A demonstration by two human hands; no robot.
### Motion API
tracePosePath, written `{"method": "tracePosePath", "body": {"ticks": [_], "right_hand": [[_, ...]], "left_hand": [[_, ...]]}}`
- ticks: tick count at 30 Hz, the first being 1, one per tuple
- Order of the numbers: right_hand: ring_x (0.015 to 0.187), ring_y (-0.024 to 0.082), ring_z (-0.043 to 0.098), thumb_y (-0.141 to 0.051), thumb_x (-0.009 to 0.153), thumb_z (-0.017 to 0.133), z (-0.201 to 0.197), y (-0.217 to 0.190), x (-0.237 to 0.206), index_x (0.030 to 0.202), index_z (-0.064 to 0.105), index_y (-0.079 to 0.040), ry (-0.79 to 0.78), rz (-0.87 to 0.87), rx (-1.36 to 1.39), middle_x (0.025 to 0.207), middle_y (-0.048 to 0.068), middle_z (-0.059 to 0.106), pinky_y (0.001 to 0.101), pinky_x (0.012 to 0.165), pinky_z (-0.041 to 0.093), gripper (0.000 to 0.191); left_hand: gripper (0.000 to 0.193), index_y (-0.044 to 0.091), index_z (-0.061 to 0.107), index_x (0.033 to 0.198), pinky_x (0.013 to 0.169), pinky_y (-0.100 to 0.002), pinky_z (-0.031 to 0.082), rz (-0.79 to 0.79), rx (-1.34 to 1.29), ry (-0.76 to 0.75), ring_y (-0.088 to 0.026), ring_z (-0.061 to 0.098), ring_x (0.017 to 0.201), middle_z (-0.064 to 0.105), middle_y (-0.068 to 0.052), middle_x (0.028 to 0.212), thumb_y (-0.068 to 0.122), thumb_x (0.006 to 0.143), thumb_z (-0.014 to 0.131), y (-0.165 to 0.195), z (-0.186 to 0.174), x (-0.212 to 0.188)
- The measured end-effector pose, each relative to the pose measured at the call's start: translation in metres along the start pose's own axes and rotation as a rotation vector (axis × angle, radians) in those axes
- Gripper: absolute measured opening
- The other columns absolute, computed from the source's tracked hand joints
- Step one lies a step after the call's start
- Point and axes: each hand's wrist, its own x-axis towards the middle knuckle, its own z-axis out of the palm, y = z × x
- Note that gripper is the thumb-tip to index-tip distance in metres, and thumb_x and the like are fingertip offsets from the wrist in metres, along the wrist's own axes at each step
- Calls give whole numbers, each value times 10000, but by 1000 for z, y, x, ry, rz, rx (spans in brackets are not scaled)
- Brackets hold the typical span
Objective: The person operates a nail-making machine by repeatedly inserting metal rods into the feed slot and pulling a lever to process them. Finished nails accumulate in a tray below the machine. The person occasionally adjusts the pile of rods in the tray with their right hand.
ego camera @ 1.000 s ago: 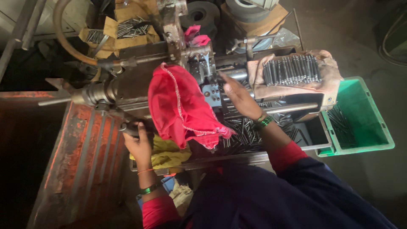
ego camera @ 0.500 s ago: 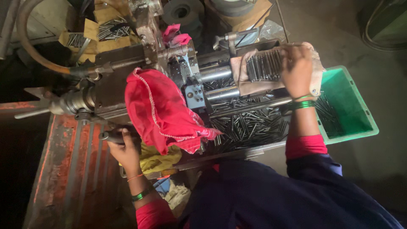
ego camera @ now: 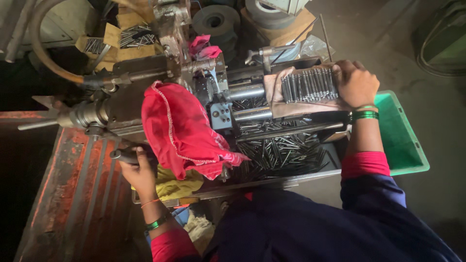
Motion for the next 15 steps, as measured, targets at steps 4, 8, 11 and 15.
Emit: {"method": "tracePosePath", "body": {"ticks": [4,8,11,15], "right_hand": [[795,409,688,-440,1104,580,-2,-3,3,1137,745,-227,-40,4,1,998,109,715,523,638,537,272],[835,428,685,-423,1135,538,-3,-6,5,1152,692,-182,-76,6,-31,1049,130,705,545,646,528,286],[853,436,682,-417,1129,539,-4,-9,4,1152,667,-166,-90,29,-5,1061,137,701,557,663,524,282],[850,436,678,-389,1116,580,-5,-10,0,1133,649,-143,-52,57,40,1061,137,695,558,668,515,257]], "left_hand": [[241,9,568,1172,796,-260,538,-81,-27,15,-106,628,864,664,-55,1010,206,1088,678,2,1,-1],[248,9,554,1178,779,-258,536,-96,-39,13,-102,625,849,654,-46,993,208,1091,676,5,1,-2],[251,1,550,1186,798,-263,548,-50,-46,7,-100,630,887,654,-48,1029,201,1103,676,6,1,-1],[255,5,548,1185,755,-259,535,-92,-74,6,-101,630,841,654,-47,1007,204,1088,674,6,1,-1]]}}
